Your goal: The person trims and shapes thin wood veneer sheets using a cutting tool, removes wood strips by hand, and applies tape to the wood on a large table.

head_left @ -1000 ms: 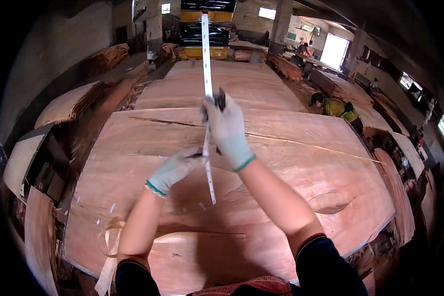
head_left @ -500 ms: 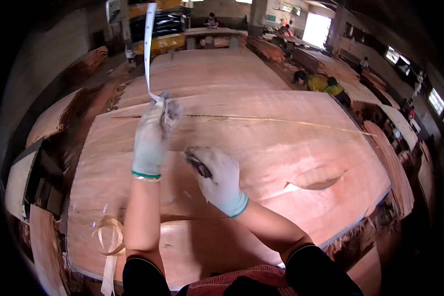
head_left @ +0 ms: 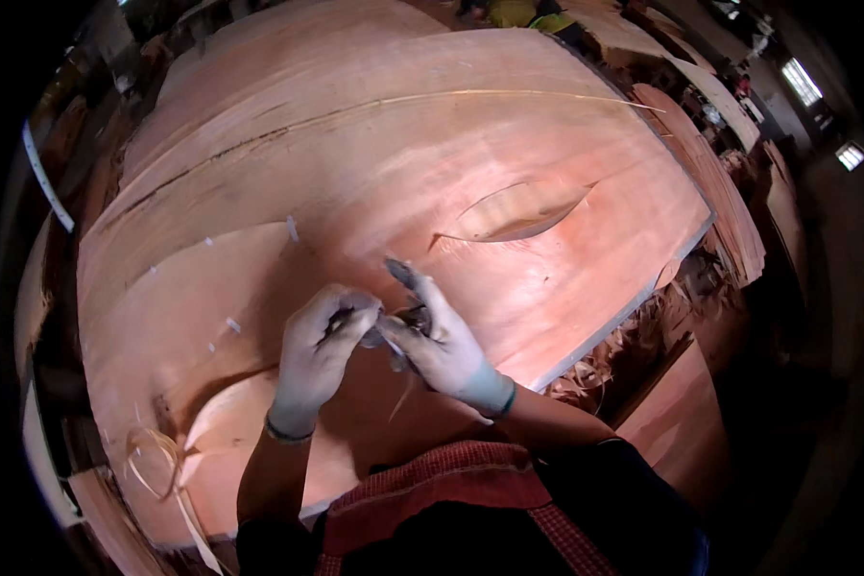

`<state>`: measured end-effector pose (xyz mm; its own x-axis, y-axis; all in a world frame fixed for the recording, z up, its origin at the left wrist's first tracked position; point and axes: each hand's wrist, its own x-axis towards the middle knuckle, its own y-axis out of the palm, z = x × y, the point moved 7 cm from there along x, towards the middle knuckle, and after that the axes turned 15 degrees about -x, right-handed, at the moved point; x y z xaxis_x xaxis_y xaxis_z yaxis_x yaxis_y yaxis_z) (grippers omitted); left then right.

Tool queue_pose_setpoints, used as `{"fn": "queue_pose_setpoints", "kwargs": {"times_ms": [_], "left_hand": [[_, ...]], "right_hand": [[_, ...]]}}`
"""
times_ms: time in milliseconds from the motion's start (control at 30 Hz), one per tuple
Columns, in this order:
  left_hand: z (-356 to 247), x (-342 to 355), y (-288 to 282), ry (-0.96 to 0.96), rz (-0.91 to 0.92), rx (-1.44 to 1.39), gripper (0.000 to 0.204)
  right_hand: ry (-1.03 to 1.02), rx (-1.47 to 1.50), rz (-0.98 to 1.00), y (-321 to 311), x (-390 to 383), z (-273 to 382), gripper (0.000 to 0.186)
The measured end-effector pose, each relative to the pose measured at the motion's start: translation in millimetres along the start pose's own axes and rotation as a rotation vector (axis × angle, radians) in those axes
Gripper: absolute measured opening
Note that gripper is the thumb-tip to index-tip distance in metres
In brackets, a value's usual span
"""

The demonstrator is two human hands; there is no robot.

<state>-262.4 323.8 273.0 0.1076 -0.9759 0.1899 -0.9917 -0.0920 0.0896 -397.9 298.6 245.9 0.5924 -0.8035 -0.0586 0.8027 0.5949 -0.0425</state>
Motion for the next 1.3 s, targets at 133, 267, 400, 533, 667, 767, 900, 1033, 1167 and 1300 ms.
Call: {"fn": "queue_pose_setpoints", "kwargs": {"times_ms": [133, 267, 400, 533, 667, 767, 900, 1033, 1167, 1300], "left_hand": [[74, 18, 64, -0.165, -0.150, -0.171, 0.008], [139, 32, 125, -0.381, -0.238, -0.359, 0.009], [170, 40, 174, -0.425, -0.126, -0.475, 0.009], [201, 49, 165, -0.339, -0.256, -0.335, 0.006], [225, 71, 131, -0.155, -0.340, 0.258, 0.010], [248, 101, 111, -0.089, -0.384, 0.510, 0.013], [264, 141, 96, 0.106, -0.420, 0.850, 0.019], [284, 166, 81, 0.055, -0.437, 0.868, 0.017], [284, 182, 78, 0.042, -0.411, 0.946, 0.018], [289, 183, 79, -0.067, -0.357, 0.985, 0.028]], "right_hand": [[0.213, -0.037, -0.054, -92, -27, -57, 0.036], [0.420, -0.192, 0.013, -172, -50, -112, 0.020], [0.386, -0.230, 0.004, -221, -61, -131, 0.015], [0.367, -0.146, 0.049, -237, -52, -153, 0.015], [0.416, -0.232, 0.038, -231, -23, -203, 0.014], [0.384, -0.343, 0.004, -224, 6, -235, 0.015], [0.357, -0.372, -0.072, -220, 45, -255, 0.017], [0.447, -0.242, -0.065, -211, 75, -268, 0.017], [0.423, -0.232, -0.114, -208, 84, -273, 0.016], [0.473, -0.176, -0.171, -207, 78, -282, 0.016]]}}
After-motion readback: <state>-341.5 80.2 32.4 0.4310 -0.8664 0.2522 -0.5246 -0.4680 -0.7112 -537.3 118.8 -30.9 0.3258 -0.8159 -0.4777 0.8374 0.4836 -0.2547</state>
